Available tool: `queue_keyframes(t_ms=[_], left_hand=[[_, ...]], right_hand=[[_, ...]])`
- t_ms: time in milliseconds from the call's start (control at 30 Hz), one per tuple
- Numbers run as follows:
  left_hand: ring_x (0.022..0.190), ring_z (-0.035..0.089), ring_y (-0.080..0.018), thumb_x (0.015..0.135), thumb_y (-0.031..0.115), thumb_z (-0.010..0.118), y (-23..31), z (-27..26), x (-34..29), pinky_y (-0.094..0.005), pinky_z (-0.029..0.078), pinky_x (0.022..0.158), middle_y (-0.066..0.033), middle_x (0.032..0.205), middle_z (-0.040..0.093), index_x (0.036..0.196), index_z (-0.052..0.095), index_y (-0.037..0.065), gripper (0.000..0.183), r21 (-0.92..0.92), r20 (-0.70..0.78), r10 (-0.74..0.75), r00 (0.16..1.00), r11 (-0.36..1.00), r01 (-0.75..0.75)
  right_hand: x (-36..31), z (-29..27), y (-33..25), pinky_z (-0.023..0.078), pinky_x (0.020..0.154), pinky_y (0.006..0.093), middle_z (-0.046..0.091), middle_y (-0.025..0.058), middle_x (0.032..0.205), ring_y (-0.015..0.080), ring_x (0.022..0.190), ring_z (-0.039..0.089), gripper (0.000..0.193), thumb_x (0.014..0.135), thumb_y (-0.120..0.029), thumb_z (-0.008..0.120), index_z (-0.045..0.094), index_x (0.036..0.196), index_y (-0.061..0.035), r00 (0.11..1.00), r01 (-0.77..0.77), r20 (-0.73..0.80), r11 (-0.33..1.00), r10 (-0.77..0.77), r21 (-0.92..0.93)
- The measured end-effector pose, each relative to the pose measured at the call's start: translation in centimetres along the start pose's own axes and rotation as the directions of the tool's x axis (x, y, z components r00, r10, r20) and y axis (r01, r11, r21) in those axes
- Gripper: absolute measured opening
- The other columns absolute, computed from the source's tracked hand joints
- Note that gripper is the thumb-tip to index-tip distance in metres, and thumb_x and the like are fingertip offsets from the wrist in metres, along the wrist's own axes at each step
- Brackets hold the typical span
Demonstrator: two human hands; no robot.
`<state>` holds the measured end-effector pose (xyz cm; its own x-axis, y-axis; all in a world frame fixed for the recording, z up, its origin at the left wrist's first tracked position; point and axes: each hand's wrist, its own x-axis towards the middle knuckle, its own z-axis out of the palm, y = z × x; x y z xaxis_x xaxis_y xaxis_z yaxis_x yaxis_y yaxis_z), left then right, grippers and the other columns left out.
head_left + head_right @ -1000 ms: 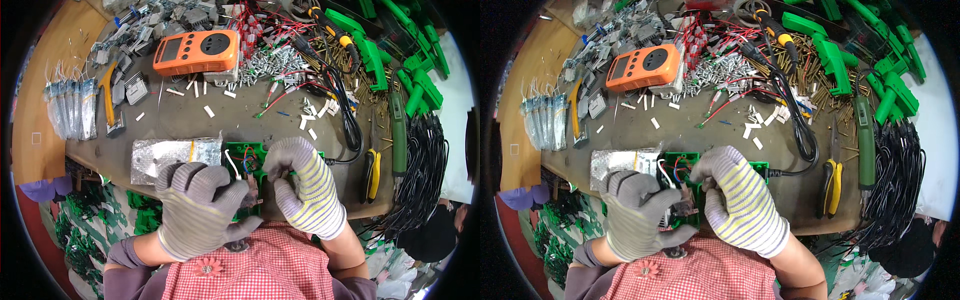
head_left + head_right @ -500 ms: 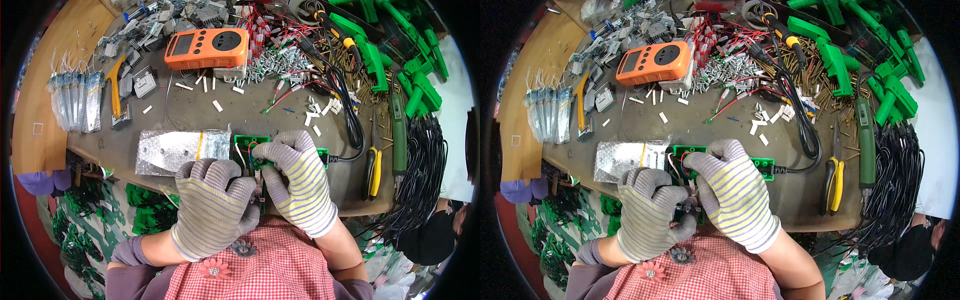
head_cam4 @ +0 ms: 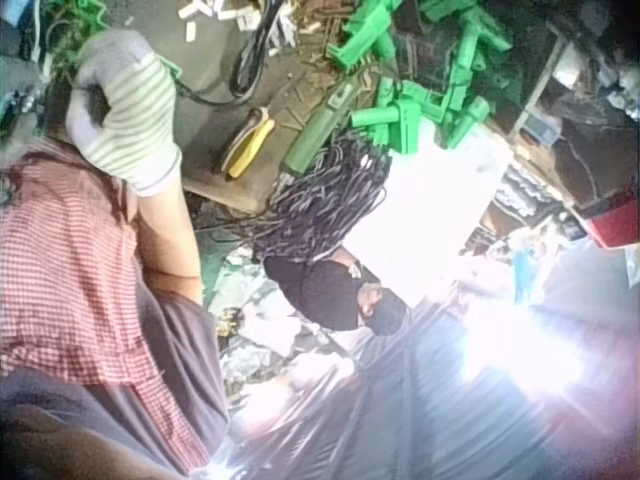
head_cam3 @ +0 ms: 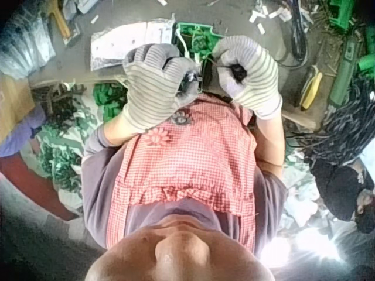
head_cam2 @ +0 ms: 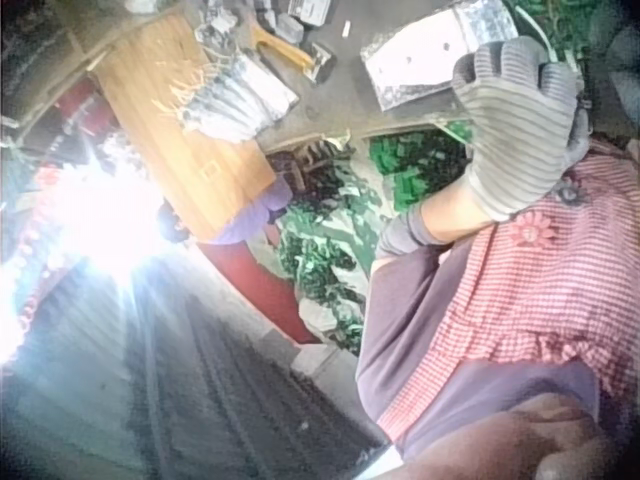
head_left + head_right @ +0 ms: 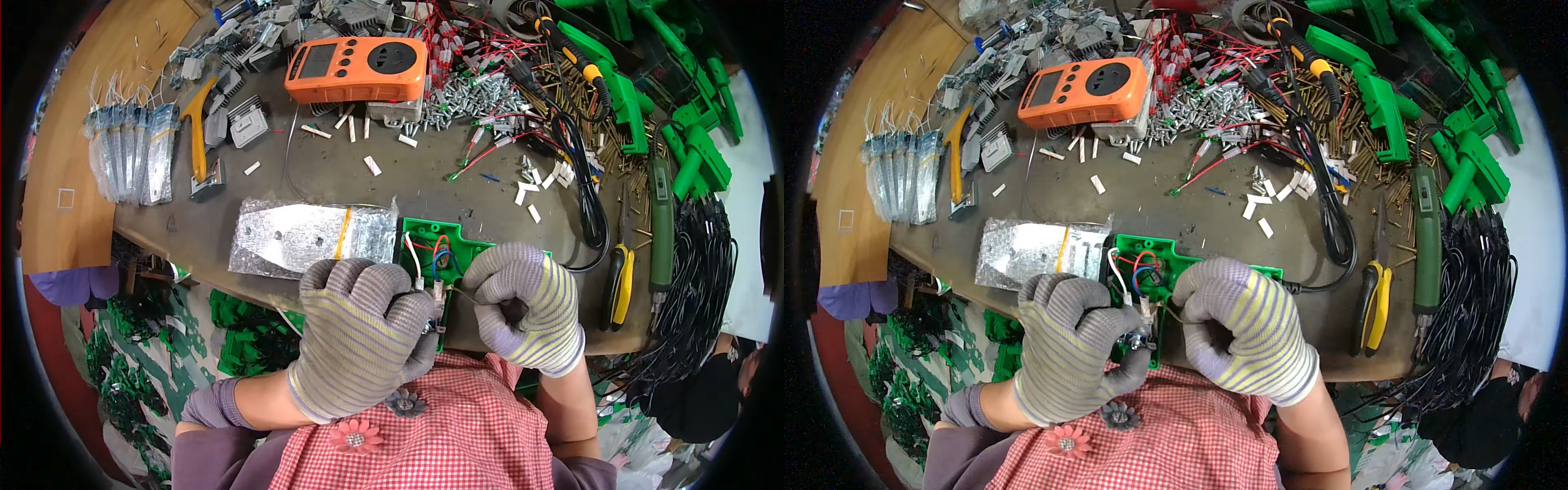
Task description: The worker assembles a green plastic electronic housing, wiring internal components and using a soldering iron.
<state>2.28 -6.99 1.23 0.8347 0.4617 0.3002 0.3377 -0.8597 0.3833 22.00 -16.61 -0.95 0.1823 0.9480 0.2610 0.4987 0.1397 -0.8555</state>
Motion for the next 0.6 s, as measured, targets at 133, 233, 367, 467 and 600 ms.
queue_keyframes(t_ms=[133,233,367,467,600], left_hand=[[0.084,0.052,-0.0299,0.052,0.02,0.08,-0.1,-0.2,-0.1,-0.0473,0.04,0.076,-0.0073,0.095,0.051,0.098,0.065,0.017,0.048,0.013,0.025,-0.011,1.0,1.0,0.011],[0.084,0.052,-0.0297,0.053,0.02,0.081,-0.1,0.0,-0.1,-0.0477,0.04,0.076,-0.0074,0.094,0.051,0.098,0.065,0.017,0.048,0.015,-0.001,0.012,1.0,1.0,-0.012],[0.084,0.052,-0.0295,0.053,0.019,0.082,-0.1,0.2,-0.2,-0.0472,0.04,0.077,-0.0075,0.094,0.051,0.098,0.065,0.016,0.049,0.019,-0.02,0.025,0.999,0.999,-0.025],[0.085,0.052,-0.0295,0.052,0.019,0.081,0.1,0.2,-0.2,-0.0471,0.04,0.077,-0.0072,0.094,0.051,0.099,0.065,0.015,0.05,0.028,-0.026,0.022,0.999,0.999,-0.021],[0.085,0.053,-0.0294,0.052,0.02,0.081,0.1,0.1,-0.2,-0.0473,0.04,0.078,-0.0067,0.094,0.051,0.098,0.067,0.014,0.048,0.055,0.004,0.03,1.0,0.998,-0.03]], right_hand=[[1.0,-0.2,-0.6,0.052,0.067,0.0396,0.063,0.0123,0.084,0.0326,0.073,0.063,0.023,0.07,-0.005,0.07,0.065,0.093,-0.0042,0.993,0.03,0.109,0.999,-0.032,0.02],[1.0,0.5,-1.0,0.052,0.066,0.0403,0.063,0.0112,0.082,0.0318,0.075,0.064,0.025,0.073,-0.011,0.074,0.071,0.098,-0.0057,0.995,-0.005,0.099,0.998,0.011,-0.06],[0.6,0.9,-0.5,0.054,0.067,0.0392,0.064,0.0093,0.086,0.0288,0.079,0.065,0.012,0.08,-0.017,0.07,0.074,0.089,-0.0097,0.994,0.022,0.107,0.939,0.016,-0.344],[0.8,0.1,-0.3,0.053,0.067,0.0398,0.063,0.0099,0.088,0.0298,0.079,0.064,0.012,0.077,-0.015,0.072,0.073,0.087,-0.009,0.989,0.07,0.144,0.948,-0.026,-0.312],[1.0,-0.7,0.0,0.052,0.072,0.0401,0.06,0.0109,0.093,0.0307,0.085,0.062,0.017,0.073,-0.014,0.075,0.073,0.089,-0.0088,0.961,0.125,0.262,0.982,-0.085,-0.139]])
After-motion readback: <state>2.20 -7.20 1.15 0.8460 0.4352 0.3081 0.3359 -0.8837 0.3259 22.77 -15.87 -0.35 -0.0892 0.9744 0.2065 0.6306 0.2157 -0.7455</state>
